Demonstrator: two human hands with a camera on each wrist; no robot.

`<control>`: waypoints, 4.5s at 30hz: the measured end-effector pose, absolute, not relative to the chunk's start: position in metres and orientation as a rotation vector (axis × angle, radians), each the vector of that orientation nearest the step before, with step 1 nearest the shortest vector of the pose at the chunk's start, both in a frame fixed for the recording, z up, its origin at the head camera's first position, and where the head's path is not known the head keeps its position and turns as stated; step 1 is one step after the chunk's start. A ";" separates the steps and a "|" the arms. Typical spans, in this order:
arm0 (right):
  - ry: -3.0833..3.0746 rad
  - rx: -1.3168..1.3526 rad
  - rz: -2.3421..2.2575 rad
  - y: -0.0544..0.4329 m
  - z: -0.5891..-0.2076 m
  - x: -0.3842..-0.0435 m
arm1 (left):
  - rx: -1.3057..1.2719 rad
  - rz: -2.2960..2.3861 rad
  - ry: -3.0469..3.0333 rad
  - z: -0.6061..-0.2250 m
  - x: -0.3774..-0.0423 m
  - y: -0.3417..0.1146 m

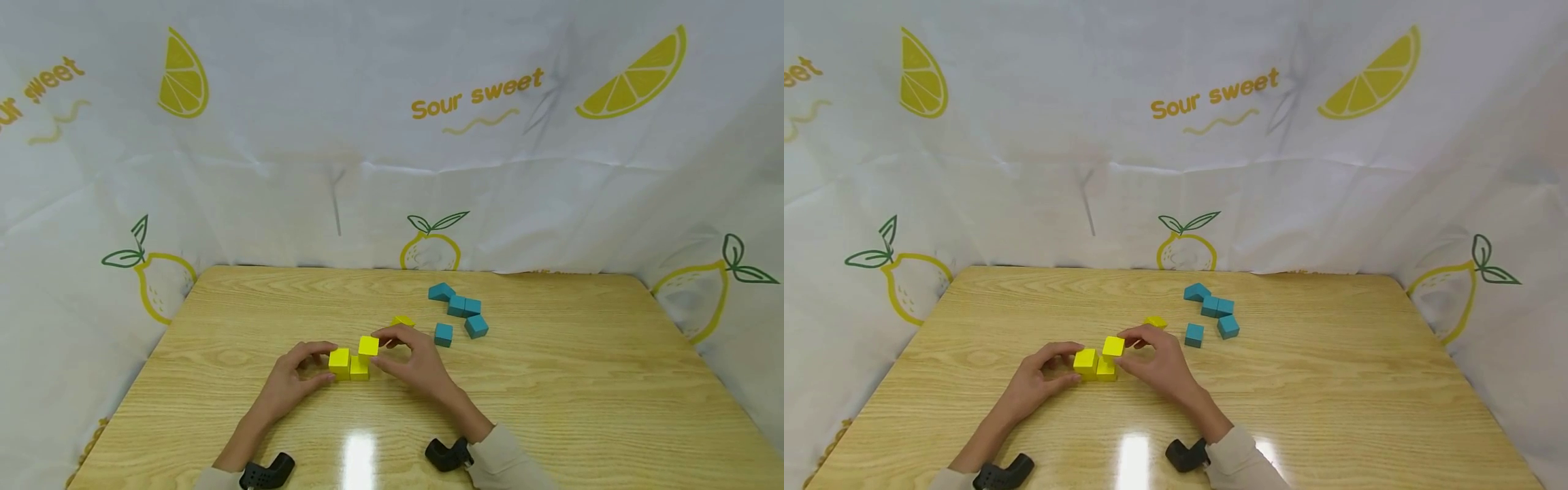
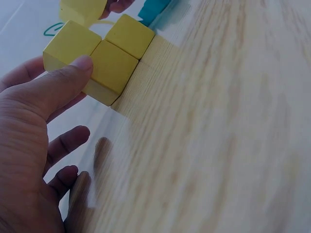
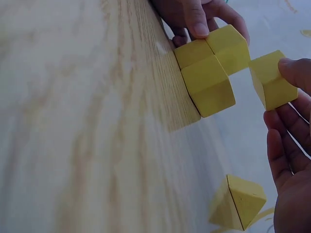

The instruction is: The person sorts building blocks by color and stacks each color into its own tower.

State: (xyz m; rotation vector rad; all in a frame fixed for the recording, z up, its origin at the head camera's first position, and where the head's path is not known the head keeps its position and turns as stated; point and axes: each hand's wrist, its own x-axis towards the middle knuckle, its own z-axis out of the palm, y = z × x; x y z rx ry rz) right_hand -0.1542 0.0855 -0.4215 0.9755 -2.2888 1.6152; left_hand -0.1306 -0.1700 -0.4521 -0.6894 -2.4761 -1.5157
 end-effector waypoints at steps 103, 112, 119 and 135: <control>-2.371 0.431 1.462 0.104 -0.482 -0.191 | -0.719 -1.563 -2.454 -0.453 -0.132 -0.171; -2.517 0.470 1.361 0.104 -0.480 -0.194 | -0.700 -1.551 -2.473 -0.451 -0.131 -0.170; -2.592 0.525 1.282 0.104 -0.478 -0.194 | -0.711 -1.567 -2.459 -0.452 -0.132 -0.170; -2.609 0.594 1.274 0.105 -0.477 -0.195 | -0.679 -1.583 -2.484 -0.450 -0.132 -0.170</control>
